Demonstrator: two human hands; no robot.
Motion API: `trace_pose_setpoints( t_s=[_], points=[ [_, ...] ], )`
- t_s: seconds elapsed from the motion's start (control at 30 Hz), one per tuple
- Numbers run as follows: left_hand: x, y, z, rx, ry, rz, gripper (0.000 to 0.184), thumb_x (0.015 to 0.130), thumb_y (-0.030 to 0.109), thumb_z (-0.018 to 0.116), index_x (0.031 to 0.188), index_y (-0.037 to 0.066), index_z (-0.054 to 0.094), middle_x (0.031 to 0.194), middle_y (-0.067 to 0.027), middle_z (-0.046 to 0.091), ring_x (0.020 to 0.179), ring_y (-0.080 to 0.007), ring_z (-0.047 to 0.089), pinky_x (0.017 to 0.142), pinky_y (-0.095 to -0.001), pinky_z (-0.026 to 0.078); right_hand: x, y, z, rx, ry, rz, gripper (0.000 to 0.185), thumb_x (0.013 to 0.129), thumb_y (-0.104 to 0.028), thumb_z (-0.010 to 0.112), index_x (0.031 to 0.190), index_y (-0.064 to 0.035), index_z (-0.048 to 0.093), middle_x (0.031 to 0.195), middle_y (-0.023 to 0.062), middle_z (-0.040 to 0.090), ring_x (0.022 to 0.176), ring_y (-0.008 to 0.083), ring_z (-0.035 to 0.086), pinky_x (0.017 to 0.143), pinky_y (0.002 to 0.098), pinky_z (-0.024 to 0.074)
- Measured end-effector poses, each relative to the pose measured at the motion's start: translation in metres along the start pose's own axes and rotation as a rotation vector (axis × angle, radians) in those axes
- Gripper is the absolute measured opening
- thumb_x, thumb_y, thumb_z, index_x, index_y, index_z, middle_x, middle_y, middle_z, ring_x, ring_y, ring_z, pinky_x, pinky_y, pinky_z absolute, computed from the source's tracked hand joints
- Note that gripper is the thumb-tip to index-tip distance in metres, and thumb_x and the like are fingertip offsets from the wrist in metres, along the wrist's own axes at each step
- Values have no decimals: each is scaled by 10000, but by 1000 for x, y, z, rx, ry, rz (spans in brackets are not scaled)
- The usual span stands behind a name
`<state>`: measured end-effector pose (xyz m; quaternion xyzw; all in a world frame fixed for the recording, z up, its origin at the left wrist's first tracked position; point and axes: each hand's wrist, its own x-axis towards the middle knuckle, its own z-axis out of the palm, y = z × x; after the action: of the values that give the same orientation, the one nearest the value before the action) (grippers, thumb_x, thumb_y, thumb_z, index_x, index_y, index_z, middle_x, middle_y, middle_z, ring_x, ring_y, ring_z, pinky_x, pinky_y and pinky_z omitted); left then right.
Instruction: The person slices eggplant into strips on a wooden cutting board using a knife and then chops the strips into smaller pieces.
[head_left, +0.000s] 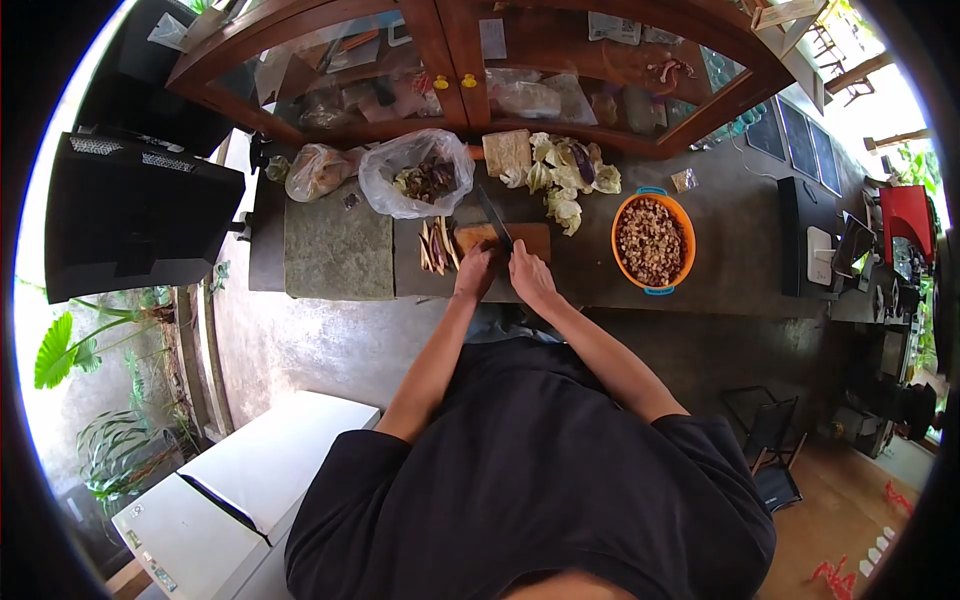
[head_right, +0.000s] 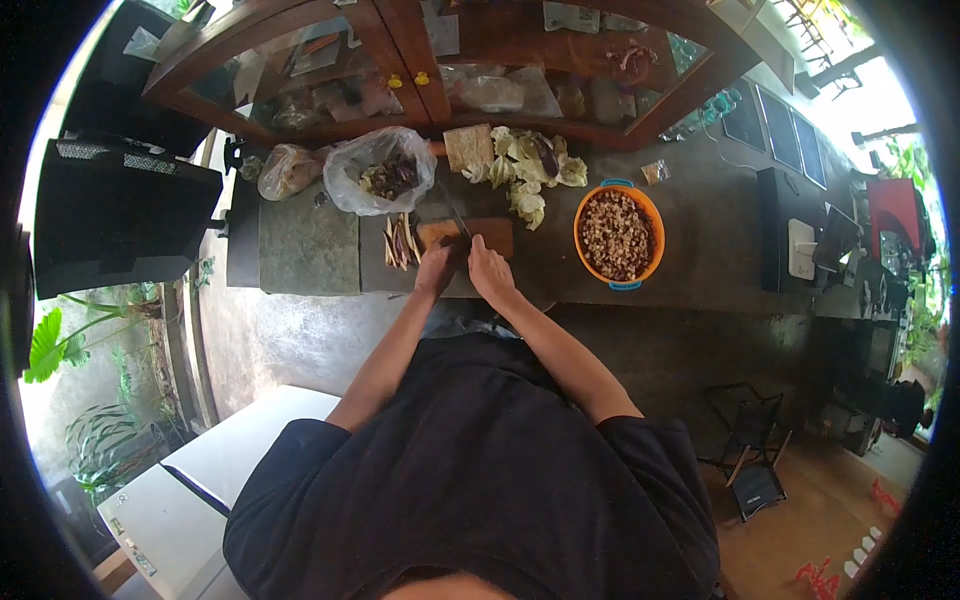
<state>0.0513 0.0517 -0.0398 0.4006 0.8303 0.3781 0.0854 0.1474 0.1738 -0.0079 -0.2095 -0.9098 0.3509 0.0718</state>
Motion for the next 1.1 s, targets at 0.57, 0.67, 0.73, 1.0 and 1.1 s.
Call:
trace_pose_setpoints(
  t_s=[0.57,0.67,0.73,1.0,1.1],
  points=[
    [2,2,-2,95,-112,29,141,827,103,611,935,67,694,998,-158,662,960,-349,615,871,-425,500,-10,-5,-18,-10,-28,54,148,968,-140,482,1017,-27,400,688,273,609,668,487,610,586,602,470],
    [-2,-14,10,91,-31,52,173,801,78,619,954,68,698,1025,-153,657,993,-351,609,882,-422,498,-8,-4,-13,3,-26,27,144,959,-128,486,1018,-23,408,693,270,613,665,483,610,588,598,471],
    [1,-5,4,84,-49,37,200,786,67,623,971,72,699,1033,-154,652,1006,-351,606,888,-420,498,-5,-2,-10,12,-9,11,141,954,-122,488,1019,-22,412,693,270,613,661,482,609,589,597,472],
    [-1,6,-5,130,-20,112,205,799,71,627,983,67,718,951,-137,668,987,-336,619,876,-413,500,-4,3,-17,33,-13,64,141,965,-136,477,1021,-31,401,657,271,597,649,491,600,582,601,466],
    [-2,8,-8,0,-11,-3,227,824,82,620,1021,108,730,987,-160,641,960,-351,611,870,-420,496,-8,0,-19,20,-7,31,145,973,-145,471,1015,-30,393,650,273,593,633,494,596,581,609,469]
  ],
)
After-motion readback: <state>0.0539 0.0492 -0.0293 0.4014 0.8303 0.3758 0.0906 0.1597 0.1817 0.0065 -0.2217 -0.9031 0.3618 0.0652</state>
